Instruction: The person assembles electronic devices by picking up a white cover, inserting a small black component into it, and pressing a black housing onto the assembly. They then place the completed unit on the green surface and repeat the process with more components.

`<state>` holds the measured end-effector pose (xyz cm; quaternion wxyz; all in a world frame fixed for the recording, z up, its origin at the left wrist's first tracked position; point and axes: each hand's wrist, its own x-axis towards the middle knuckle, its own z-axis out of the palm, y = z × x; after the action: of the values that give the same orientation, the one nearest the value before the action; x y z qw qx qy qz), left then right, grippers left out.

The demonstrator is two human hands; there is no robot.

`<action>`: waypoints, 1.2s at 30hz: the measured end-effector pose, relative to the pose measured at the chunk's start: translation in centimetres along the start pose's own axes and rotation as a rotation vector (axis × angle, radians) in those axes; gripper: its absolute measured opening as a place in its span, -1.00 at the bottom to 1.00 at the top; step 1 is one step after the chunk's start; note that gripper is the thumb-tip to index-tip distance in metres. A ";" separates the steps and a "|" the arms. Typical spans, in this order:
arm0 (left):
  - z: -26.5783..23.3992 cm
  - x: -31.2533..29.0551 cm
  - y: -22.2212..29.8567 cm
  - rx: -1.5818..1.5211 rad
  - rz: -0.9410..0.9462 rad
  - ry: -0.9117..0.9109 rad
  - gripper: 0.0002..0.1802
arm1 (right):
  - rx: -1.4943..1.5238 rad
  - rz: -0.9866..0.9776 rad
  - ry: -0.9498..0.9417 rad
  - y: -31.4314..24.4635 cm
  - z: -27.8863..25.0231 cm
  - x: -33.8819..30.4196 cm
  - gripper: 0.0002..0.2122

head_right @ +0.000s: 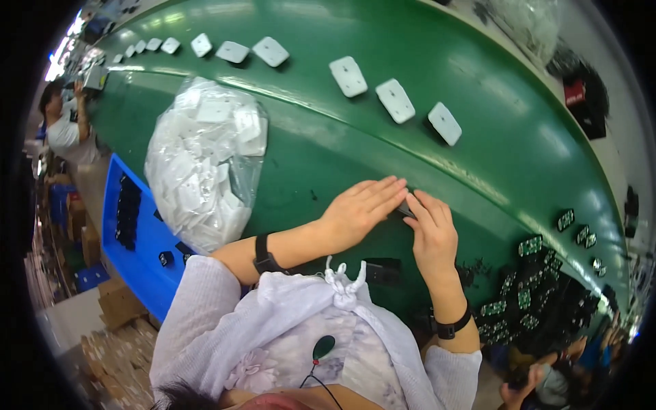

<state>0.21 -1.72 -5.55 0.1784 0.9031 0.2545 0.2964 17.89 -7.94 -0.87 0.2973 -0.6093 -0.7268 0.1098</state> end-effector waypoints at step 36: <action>-6.7 -0.2 3.2 -1.122 -0.772 0.148 -0.69 | 0.971 0.320 0.043 -4.9 0.8 3.1 -0.63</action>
<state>-2.96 -3.25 0.97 0.6943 0.4962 0.3776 0.3595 13.18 -5.99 1.97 0.5403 -0.5065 -0.4836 0.4665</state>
